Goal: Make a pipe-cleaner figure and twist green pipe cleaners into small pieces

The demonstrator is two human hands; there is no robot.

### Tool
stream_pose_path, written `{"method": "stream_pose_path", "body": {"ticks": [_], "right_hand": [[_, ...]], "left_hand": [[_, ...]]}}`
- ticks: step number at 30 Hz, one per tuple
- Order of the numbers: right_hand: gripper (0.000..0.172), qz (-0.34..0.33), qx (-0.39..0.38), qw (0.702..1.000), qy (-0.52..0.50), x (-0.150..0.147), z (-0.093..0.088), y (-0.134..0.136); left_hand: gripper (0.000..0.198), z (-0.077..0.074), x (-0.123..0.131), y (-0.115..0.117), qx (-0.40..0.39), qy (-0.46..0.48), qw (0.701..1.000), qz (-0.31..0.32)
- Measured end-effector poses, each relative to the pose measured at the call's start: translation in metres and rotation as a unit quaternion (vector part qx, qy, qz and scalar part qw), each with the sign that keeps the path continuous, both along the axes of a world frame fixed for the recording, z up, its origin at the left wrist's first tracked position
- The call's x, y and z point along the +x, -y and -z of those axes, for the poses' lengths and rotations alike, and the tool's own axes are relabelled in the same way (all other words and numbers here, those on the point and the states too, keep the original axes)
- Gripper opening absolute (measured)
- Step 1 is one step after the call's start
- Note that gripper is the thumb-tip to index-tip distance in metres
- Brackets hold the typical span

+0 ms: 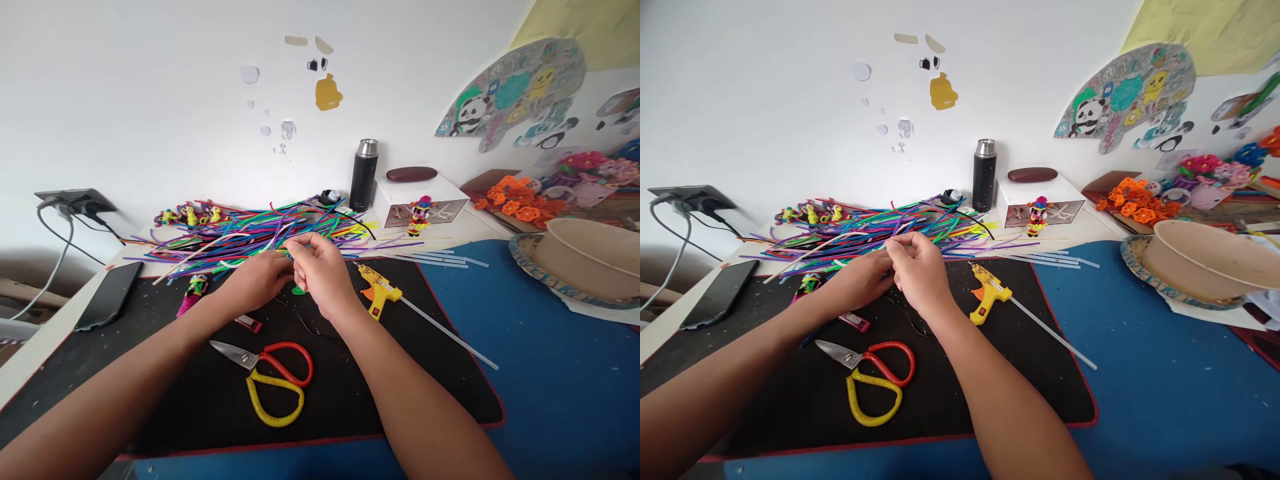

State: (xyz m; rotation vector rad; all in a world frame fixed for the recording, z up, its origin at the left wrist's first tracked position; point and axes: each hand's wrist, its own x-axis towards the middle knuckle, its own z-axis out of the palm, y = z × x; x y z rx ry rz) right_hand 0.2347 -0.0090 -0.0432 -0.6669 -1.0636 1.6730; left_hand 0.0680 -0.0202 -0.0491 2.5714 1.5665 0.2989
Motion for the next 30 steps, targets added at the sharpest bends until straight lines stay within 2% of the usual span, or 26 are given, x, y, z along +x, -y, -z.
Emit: {"method": "stream_pose_path", "body": {"ticks": [3,9,21,30], "right_hand": [[0.023,0.008,0.000,1.000,-0.001,0.000,0.000,-0.001],[0.022,0.015,-0.001,1.000,0.005,0.001,-0.002,-0.001],[0.023,0.011,-0.001,1.000,0.003,0.001,-0.004,0.001],[0.022,0.004,0.002,1.000,0.005,0.000,-0.002,0.001]], "left_hand": [[0.021,0.002,-0.002,-0.004,0.008,-0.009,0.999,0.031],[0.018,0.018,0.001,-0.012,0.044,-0.026,0.996,0.078],[0.021,0.028,0.003,-0.016,0.058,-0.031,0.995,0.076],[0.020,0.037,0.004,-0.020,0.060,-0.063,0.995,0.043]]}}
